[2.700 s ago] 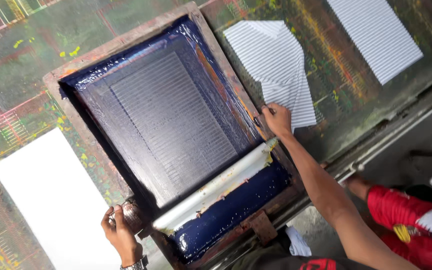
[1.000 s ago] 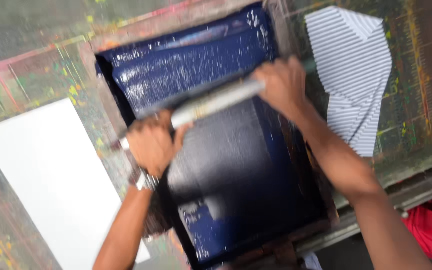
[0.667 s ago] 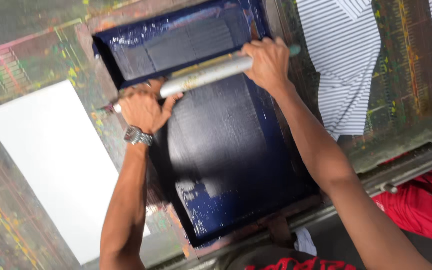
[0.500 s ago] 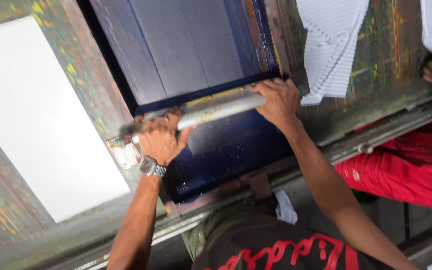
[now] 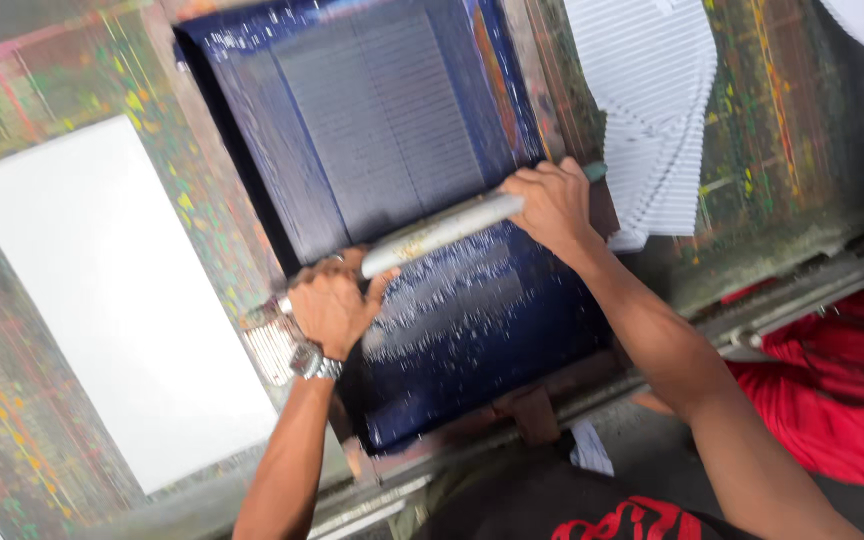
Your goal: The person uses a squeegee to spread dark ink across a screen printing frame and then wipes the screen with a cloth. Another person places and removes printed paper sheets nearby.
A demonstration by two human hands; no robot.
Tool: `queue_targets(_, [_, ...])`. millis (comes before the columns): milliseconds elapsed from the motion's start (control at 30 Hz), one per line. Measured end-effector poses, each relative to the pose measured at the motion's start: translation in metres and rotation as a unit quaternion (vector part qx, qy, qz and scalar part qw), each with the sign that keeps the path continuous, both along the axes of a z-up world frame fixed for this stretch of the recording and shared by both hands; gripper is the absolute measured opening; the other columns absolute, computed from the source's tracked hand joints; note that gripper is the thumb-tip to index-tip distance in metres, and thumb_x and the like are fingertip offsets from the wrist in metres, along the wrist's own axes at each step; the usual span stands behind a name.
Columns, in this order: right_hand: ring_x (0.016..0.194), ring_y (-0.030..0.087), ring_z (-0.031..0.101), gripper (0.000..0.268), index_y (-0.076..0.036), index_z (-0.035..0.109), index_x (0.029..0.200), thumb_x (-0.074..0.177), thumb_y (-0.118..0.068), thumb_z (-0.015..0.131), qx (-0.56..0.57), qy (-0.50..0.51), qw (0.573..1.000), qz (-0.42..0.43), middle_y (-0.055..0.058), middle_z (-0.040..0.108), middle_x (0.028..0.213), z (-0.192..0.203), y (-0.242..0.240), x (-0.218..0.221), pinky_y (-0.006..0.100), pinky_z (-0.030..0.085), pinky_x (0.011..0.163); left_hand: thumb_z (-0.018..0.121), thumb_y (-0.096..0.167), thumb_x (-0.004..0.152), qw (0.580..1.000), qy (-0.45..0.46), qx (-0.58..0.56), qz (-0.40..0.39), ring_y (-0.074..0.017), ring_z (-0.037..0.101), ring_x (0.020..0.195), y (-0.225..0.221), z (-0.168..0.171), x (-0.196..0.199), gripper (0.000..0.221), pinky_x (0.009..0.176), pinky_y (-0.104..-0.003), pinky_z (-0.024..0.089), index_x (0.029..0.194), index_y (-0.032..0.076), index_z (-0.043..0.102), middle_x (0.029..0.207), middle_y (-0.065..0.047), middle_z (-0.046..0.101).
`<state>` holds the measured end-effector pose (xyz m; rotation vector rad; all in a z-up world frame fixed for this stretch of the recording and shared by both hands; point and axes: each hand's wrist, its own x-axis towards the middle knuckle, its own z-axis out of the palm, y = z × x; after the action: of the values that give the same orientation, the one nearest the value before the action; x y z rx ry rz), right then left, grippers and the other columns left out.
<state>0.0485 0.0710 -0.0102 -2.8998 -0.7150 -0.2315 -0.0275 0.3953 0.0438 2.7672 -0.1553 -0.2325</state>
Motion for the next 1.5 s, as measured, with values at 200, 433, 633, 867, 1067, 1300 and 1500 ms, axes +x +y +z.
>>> queue_targets(200, [0.071, 0.018, 0.058, 0.011, -0.027, 0.064, 0.078, 0.073, -0.027, 0.074, 0.041, -0.128, 0.991, -0.023, -0.009, 0.061, 0.071, -0.063, 0.057, 0.244, 0.034, 0.036, 0.069, 0.055, 0.064, 0.096, 0.980, -0.182, 0.077, -0.034, -0.0243, 0.071, 0.081, 0.056, -0.031, 0.223, 0.049, 0.078, -0.036, 0.050, 0.108, 0.018, 0.068, 0.077, -0.008, 0.070])
queue_targets(433, [0.066, 0.016, 0.063, 0.016, -0.029, 0.071, 0.084, 0.081, -0.042, 0.078, -0.069, -0.104, 0.992, -0.029, -0.007, 0.069, 0.070, -0.011, 0.061, 0.185, 0.038, 0.030, 0.080, 0.020, 0.077, 0.092, 0.968, -0.226, 0.097, -0.051, -0.0256, 0.059, 0.052, 0.056, -0.051, 0.184, 0.076, 0.042, -0.039, 0.038, 0.112, 0.026, 0.073, 0.067, -0.006, 0.065])
queue_targets(633, [0.067, 0.017, 0.059, 0.021, -0.028, 0.066, 0.077, 0.060, -0.033, 0.079, -0.003, -0.018, 0.999, -0.046, -0.009, 0.062, 0.068, 0.000, 0.006, -0.032, 0.037, 0.036, 0.078, 0.050, 0.067, 0.087, 0.966, -0.238, 0.099, -0.033, -0.0229, 0.065, 0.061, 0.002, -0.050, -0.028, 0.051, 0.057, -0.037, 0.050, 0.103, 0.022, 0.067, 0.066, -0.004, 0.062])
queue_targets(867, [0.078, 0.019, 0.063, 0.022, -0.023, 0.070, 0.086, 0.066, -0.025, 0.078, 0.015, 0.057, 0.997, -0.055, -0.005, 0.066, 0.076, 0.025, -0.035, -0.233, 0.042, 0.040, 0.088, 0.053, 0.048, 0.088, 0.972, -0.227, 0.000, -0.059, -0.0199, 0.063, 0.071, -0.046, -0.055, -0.230, 0.039, 0.064, -0.032, 0.049, 0.103, 0.015, 0.067, 0.073, -0.006, 0.066])
queue_targets(1067, [0.079, 0.018, 0.064, 0.040, -0.022, 0.074, 0.081, 0.065, -0.059, 0.077, 0.096, 0.009, 0.995, 0.020, -0.005, 0.070, 0.078, 0.047, -0.025, -0.181, 0.042, 0.038, 0.092, 0.063, 0.049, 0.085, 0.977, -0.185, -0.102, -0.034, -0.0220, 0.069, 0.078, -0.029, -0.005, -0.181, 0.035, 0.070, -0.034, 0.053, 0.101, 0.019, 0.070, 0.080, -0.003, 0.070])
queue_targets(1300, [0.079, 0.026, 0.061, 0.021, -0.019, 0.068, 0.093, 0.099, -0.039, 0.072, 0.027, -0.176, 0.938, -0.296, -0.001, 0.062, 0.083, -0.051, -0.099, -0.039, 0.042, 0.038, 0.077, 0.058, 0.045, 0.094, 0.820, 0.049, -0.329, 0.465, -0.0502, 0.043, 0.129, 0.065, -0.043, -0.092, 0.065, 0.110, -0.056, 0.033, 0.138, -0.001, 0.044, 0.133, -0.037, 0.049])
queue_targets(1500, [0.080, 0.039, 0.065, 0.037, -0.029, 0.068, 0.073, 0.102, -0.052, 0.066, 0.208, 0.104, 0.870, -0.434, 0.004, 0.062, 0.064, -0.119, -0.145, -0.013, 0.044, 0.046, 0.072, 0.059, 0.032, 0.094, 0.732, 0.066, -0.474, 0.485, -0.0542, 0.040, 0.130, 0.087, 0.042, -0.099, 0.059, 0.107, -0.059, 0.034, 0.141, 0.000, 0.043, 0.131, -0.039, 0.046])
